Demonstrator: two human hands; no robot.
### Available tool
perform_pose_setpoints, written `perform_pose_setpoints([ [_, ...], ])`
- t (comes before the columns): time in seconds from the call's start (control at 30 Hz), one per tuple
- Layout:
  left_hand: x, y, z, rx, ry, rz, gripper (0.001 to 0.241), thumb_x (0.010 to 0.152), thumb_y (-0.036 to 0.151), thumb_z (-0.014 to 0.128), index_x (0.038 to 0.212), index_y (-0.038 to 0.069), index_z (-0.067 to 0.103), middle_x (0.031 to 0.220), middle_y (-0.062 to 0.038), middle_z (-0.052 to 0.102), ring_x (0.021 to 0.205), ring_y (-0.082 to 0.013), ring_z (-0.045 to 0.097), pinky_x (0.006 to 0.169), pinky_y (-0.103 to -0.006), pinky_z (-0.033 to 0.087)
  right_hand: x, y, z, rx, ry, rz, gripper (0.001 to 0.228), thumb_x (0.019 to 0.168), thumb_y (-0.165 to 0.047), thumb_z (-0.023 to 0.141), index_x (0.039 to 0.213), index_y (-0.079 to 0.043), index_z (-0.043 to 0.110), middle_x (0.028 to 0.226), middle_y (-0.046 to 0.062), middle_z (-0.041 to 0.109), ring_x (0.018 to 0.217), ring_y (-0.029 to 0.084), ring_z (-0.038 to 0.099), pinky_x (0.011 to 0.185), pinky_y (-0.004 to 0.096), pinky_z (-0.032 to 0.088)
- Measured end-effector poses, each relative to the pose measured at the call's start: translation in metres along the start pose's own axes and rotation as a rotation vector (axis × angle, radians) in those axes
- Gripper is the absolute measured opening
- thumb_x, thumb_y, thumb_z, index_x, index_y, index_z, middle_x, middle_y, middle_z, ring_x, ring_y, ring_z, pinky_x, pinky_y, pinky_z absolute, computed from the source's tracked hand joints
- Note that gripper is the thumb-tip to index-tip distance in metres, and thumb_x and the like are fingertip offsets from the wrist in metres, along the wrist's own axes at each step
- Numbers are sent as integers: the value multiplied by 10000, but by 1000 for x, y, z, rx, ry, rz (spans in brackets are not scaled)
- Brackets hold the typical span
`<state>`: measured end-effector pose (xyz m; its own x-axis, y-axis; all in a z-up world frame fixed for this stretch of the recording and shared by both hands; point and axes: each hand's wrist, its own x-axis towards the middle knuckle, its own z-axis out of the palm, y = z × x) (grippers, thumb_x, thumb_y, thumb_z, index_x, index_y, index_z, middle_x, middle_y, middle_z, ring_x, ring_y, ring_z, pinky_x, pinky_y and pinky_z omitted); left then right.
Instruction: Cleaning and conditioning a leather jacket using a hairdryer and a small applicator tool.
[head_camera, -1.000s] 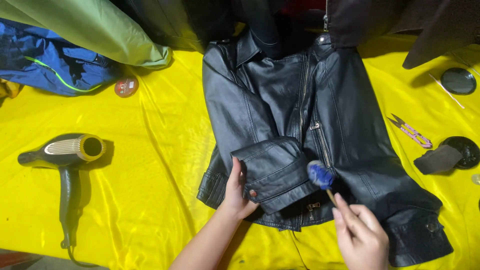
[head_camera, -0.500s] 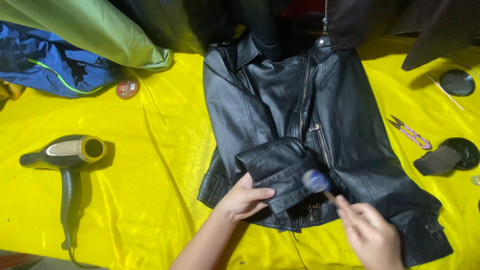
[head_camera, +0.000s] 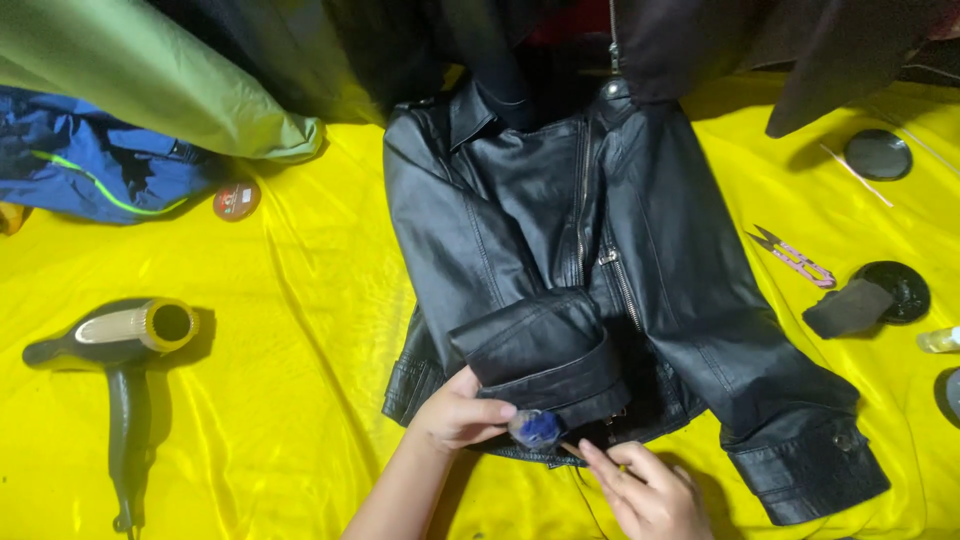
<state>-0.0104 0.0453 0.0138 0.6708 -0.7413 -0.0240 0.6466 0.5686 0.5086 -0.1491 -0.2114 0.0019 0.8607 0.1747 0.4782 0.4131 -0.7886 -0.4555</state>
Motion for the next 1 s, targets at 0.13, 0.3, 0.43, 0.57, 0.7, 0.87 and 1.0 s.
perform_pose_setpoints([
  [0.13, -1, -1, -10, 33, -92, 33, 714, 870, -103, 706, 1510, -15, 402, 1445, -224, 563, 1310, -360, 588, 1148, -488, 484, -25, 35, -11, -198, 2, 189, 546, 869, -134, 696, 1371, -346, 652, 987, -96, 687, 571, 153, 599, 554, 340, 486],
  [0.3, -4, -1, -10, 37, -72, -12, 733, 875, -83, 713, 1526, -12, 384, 1469, -227, 545, 1336, -378, 566, 1157, -515, 461, -11, 33, -40, -84, 215, 371, 313, 942, -100, 702, 1252, -112, 745, 963, 44, 699, 789, 169, 659, 785, 299, 501],
  [0.43, -1, -5, -13, 71, 81, -24, 735, 812, -85, 738, 1471, -44, 414, 1407, -253, 589, 1253, -400, 616, 1114, -525, 478, -20, 41, -55, -60, 308, 381, 287, 961, -118, 682, 1240, -109, 750, 953, 39, 692, 790, 136, 641, 803, 272, 491],
  [0.57, 16, -13, -4, 71, 253, 8, 759, 757, -106, 709, 1464, -30, 442, 1391, -269, 607, 1237, -434, 616, 1088, -556, 468, -45, 103, -101, -173, 325, 440, 438, 981, -31, 669, 1411, -112, 676, 910, 84, 599, 691, 205, 506, 710, 348, 429],
  [0.7, 35, -7, 30, 108, 803, -75, 706, 728, -206, 455, 1397, 10, 531, 1210, -284, 634, 1071, -443, 597, 927, -493, 466, -43, 147, -145, -173, 233, 729, 426, 1021, -54, 610, 1439, -1, 678, 1080, 131, 750, 892, 237, 684, 873, 383, 498],
  [0.87, 34, -10, 31, 117, 833, -59, 672, 730, -214, 443, 1368, -29, 546, 1169, -312, 638, 1053, -478, 594, 909, -512, 462, -22, 199, -165, -589, 98, 738, 479, 1007, -133, 604, 1472, -162, 714, 968, 201, 703, 868, 450, 654, 746, 556, 504],
  [1.0, 39, -6, 50, 87, 864, -45, 708, 742, -213, 416, 1413, -17, 529, 1251, -316, 621, 1104, -474, 567, 953, -539, 436, -4, 239, -162, -624, -6, 718, 500, 910, -101, 546, 1377, -97, 724, 1032, 219, 742, 946, 420, 691, 875, 518, 524],
])
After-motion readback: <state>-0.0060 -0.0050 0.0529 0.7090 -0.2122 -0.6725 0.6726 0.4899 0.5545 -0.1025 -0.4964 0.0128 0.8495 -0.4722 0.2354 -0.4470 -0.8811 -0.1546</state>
